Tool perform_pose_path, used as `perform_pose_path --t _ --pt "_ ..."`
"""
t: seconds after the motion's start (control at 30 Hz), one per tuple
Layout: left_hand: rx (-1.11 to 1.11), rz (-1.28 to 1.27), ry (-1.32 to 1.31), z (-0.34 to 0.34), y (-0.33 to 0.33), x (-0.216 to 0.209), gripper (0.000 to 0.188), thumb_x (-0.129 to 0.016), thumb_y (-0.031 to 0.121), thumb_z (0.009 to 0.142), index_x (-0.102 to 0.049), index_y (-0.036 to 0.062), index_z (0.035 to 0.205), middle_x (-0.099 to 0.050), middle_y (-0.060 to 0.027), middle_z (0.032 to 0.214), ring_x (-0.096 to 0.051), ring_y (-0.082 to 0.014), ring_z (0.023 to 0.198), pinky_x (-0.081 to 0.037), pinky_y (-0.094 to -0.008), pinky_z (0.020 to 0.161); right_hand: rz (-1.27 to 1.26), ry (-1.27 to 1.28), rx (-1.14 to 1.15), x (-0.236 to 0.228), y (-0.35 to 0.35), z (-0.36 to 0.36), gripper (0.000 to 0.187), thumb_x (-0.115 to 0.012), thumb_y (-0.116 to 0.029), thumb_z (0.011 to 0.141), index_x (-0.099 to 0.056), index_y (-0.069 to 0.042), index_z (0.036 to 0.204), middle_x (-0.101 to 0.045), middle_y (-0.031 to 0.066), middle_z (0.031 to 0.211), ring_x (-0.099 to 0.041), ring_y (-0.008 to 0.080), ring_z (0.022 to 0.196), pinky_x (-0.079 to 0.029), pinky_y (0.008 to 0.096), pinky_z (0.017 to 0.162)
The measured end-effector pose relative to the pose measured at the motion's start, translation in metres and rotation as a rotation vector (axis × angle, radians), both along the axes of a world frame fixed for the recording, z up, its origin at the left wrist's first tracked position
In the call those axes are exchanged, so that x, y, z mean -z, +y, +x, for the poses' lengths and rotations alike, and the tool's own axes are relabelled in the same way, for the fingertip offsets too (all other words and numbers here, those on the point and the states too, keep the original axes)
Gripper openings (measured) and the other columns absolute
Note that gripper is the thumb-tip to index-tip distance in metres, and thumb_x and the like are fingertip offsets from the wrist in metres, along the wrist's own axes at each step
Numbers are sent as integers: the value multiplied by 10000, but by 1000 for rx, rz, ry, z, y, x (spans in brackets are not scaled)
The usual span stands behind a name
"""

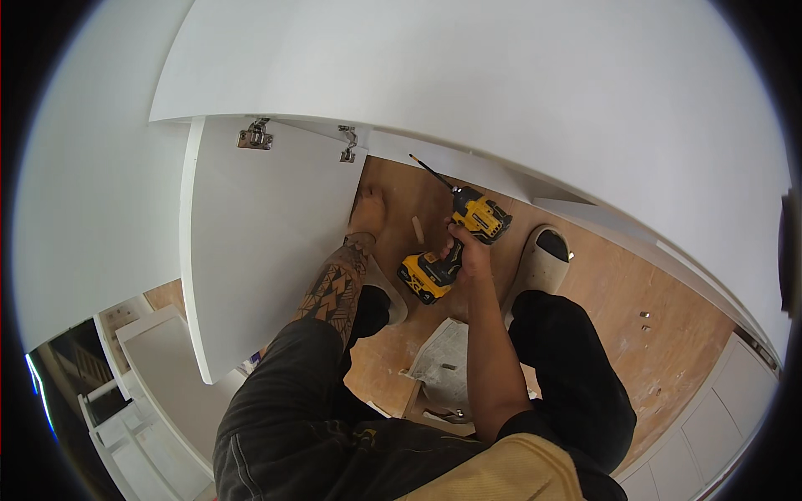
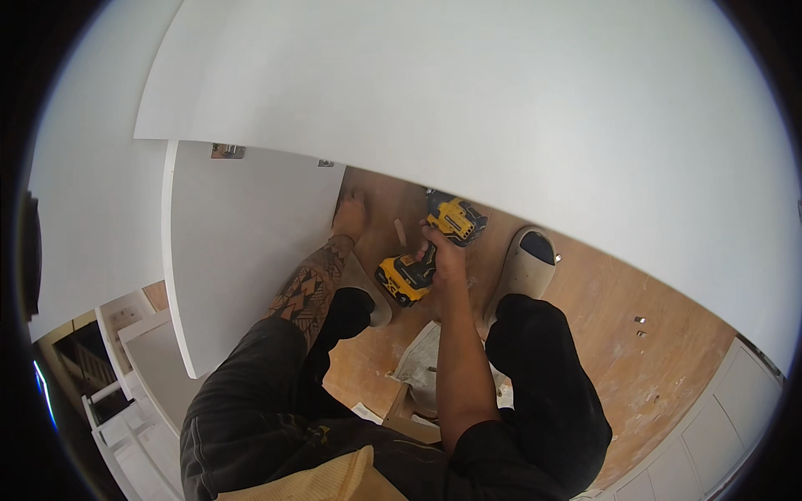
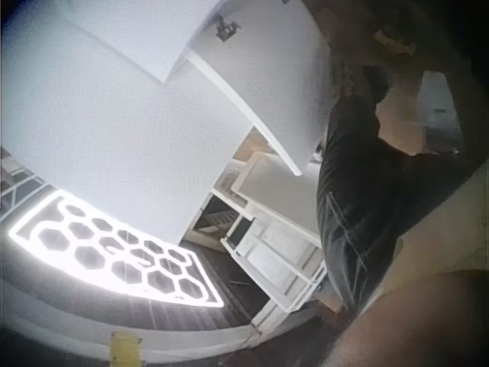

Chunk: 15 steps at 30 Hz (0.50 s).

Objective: Using a power drill to install hinges and attach doors to a set of white kitchen cabinets.

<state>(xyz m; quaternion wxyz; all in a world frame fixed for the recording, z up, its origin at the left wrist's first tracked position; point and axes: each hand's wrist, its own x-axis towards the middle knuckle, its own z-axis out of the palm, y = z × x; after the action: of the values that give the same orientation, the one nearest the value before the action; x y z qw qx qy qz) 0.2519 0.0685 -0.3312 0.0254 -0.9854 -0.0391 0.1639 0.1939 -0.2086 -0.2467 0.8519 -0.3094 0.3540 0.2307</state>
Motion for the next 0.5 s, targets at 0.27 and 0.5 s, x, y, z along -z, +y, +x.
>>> perform_pose_path --t 0.27,0.5 --pt "-19 -126 -11 -1 -19 -7 318 -656 146 918 -569 -27 1171 -636 -261 1170 -696 -453 1037 -619 -482 789 -12 19 24 7 -7 -12 182 -739 -105 889 -707 -62 1063 -585 26 661 -577 174 525 -503 328 512" --pt "-809 -1209 -118 34 -55 -61 109 -596 70 978 -607 21 1075 -665 -97 966 -706 -211 808 -603 -347 695 121 41 -23 -2 -17 -8 185 -738 -108 884 -708 -60 1060 -593 28 671 -568 169 518 -504 334 518"
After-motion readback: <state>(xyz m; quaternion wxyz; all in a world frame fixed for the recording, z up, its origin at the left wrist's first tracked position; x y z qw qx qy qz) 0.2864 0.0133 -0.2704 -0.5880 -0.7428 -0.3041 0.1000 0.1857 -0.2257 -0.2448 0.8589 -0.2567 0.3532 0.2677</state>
